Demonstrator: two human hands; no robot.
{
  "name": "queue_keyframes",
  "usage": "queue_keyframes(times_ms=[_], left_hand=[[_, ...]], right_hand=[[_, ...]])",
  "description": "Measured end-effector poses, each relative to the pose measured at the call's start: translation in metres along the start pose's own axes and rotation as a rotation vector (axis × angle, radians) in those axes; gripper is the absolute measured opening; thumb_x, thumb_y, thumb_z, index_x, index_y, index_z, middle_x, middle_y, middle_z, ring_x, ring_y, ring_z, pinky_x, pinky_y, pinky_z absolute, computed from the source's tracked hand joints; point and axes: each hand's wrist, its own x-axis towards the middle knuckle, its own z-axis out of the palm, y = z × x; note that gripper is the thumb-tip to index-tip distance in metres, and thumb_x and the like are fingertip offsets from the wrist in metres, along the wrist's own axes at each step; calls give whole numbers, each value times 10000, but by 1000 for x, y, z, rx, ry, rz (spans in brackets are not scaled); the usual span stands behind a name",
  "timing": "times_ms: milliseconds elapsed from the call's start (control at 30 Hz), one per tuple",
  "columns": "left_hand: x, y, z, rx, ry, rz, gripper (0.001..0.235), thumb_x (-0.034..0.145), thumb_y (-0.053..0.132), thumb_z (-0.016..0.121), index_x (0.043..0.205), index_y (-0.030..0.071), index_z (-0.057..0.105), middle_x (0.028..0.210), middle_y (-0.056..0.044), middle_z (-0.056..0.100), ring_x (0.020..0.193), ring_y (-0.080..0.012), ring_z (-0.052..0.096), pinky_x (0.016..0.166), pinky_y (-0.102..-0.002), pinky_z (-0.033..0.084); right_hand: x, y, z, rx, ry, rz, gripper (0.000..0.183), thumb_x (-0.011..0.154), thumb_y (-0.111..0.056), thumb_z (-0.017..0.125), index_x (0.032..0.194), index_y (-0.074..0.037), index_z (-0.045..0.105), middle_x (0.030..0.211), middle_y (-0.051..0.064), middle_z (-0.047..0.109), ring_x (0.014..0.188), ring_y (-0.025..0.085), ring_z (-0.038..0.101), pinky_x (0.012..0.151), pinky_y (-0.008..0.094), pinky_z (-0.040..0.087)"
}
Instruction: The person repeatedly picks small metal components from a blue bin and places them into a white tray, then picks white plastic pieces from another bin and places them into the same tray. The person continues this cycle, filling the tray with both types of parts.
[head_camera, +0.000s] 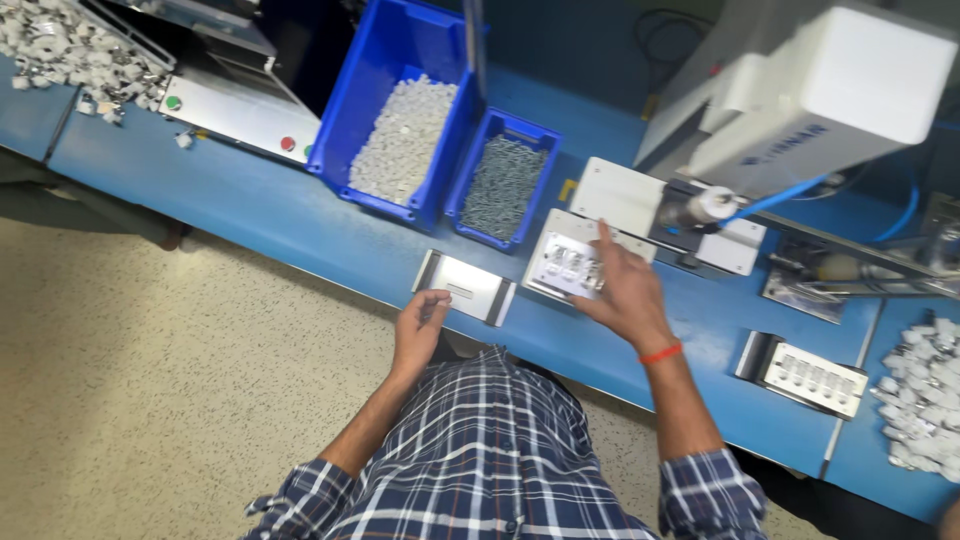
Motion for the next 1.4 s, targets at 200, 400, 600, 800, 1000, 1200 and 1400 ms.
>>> queue_keyframes(times_ms=[200, 400, 600, 800, 1000, 1200, 1400], left_hand=[[73, 10, -62, 88, 60, 190, 172, 1012, 132, 618, 1140, 43, 688, 1053, -86, 756, 952, -162, 709, 845, -294, 563], [190, 10, -103, 219, -22, 527, 168, 1000, 98, 642, 1156, 51, 681, 1087, -105, 720, 943, -222, 730, 833, -332, 571], [282, 4, -86, 702, -234, 658, 520, 831, 183, 747, 1324, 71, 624, 1249, -205, 588, 1166, -400, 541, 998, -501, 463], [297, -12, -60, 1034, -450, 455, 597, 840, 378, 756, 1298, 62, 540, 1290, -222, 498, 1207, -430, 507, 999, -526, 455], [307, -32, -57, 928, -600, 278, 482, 959, 312, 628, 1335, 64, 456, 1355, -261, 465, 1137, -473, 600, 968, -576, 513], [311, -50, -52, 1017, -642, 319, 470, 943, 343, 643, 1260, 48, 460, 1262, -263, 534, 1153, -481, 569, 951, -579, 487], [340, -101, -34, 856, -555, 323, 348, 904, 206, 595, 1171, -7, 527, 1040, -239, 686, 1033, -433, 680, 891, -511, 552]], right_hand=[[12, -66, 21, -7, 63, -84, 1129, 637, -254, 893, 1552, 32, 295, 1291, 177, 680, 1144, 374, 653, 980, 446, 512], [33, -122, 130, -40, -109, 40, 1131, 624, -243, 901, 1531, 34, 285, 1277, 199, 650, 1176, 389, 617, 1073, 491, 432], [37, -118, 199, -18, -180, 235, 1112, 624, -208, 901, 1533, 12, 300, 1266, 250, 622, 1186, 425, 585, 1063, 484, 431], [42, -109, 221, -55, -199, 237, 1090, 632, -175, 885, 1533, 11, 300, 1267, 258, 617, 1215, 425, 580, 1095, 482, 420], [45, -115, 216, -43, -210, 248, 1099, 665, -268, 909, 1550, -23, 306, 1332, 261, 589, 1283, 414, 542, 1125, 479, 397], [32, -131, 191, 38, 47, 168, 988, 688, -325, 894, 1498, -45, 401, 1419, 228, 555, 1301, 426, 514, 1092, 504, 397], [16, -138, 166, 94, 139, 212, 646, 817, -255, 819, 1391, -73, 585, 1375, 152, 627, 1268, 353, 587, 1069, 452, 468]])
